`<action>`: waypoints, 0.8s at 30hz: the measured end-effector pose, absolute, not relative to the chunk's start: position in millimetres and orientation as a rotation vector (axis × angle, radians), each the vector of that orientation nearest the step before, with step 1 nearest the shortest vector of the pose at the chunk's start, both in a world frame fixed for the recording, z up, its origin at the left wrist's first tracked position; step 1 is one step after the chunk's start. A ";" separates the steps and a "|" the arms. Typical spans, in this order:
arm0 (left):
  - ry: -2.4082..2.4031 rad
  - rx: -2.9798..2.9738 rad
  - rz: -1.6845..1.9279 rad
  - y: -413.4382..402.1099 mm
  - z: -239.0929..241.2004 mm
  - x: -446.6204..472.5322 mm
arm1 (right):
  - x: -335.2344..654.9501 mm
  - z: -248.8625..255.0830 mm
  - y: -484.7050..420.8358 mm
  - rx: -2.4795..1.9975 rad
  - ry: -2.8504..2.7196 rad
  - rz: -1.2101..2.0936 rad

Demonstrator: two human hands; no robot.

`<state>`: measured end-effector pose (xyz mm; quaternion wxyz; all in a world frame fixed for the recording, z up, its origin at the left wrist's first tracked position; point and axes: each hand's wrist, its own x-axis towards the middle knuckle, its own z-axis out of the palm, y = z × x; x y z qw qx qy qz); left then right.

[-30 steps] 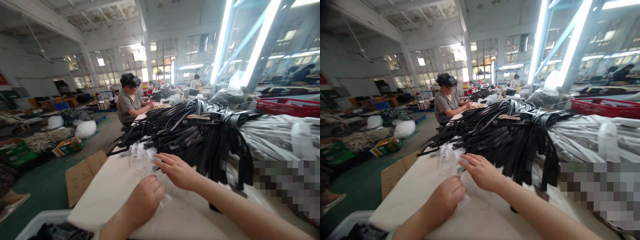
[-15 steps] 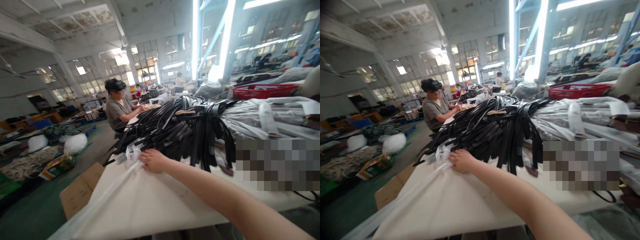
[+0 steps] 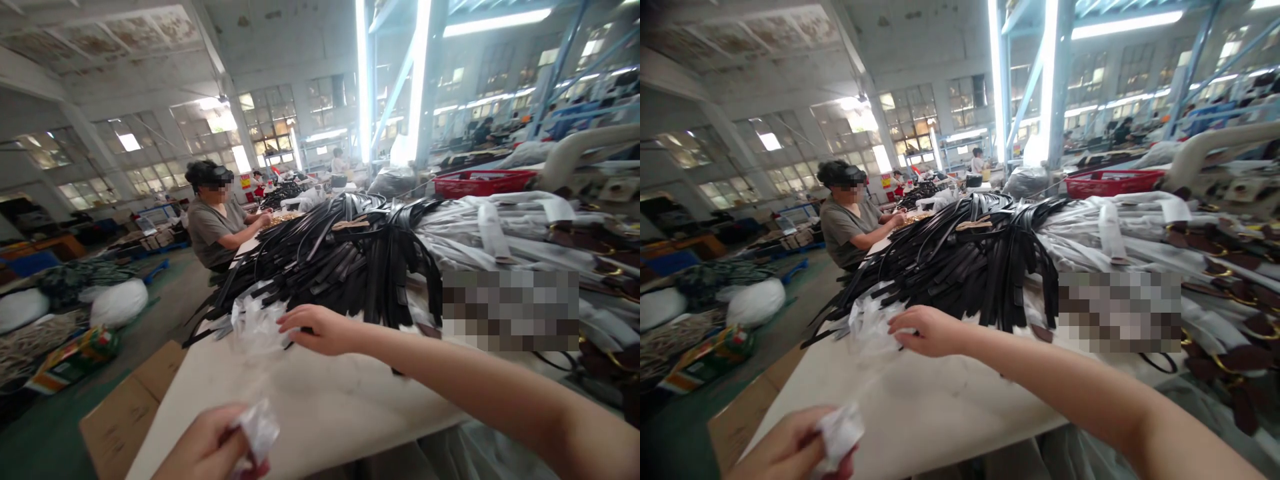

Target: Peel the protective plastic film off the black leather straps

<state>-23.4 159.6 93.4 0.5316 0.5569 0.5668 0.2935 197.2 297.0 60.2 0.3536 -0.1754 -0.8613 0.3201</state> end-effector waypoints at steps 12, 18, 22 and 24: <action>0.988 0.905 0.660 295.3 47.8 96.9 | 274.9 32.8 338.8 -0.563 -1.737 1.400; 0.968 0.861 0.662 295.5 45.4 96.7 | 268.1 37.6 331.6 -0.615 -1.760 1.318; 0.980 0.978 0.605 293.0 42.9 92.7 | 257.6 29.7 333.3 -0.801 -1.441 1.453; 1.028 1.062 0.613 295.6 40.3 87.7 | 255.1 27.4 333.9 -0.889 -1.378 1.458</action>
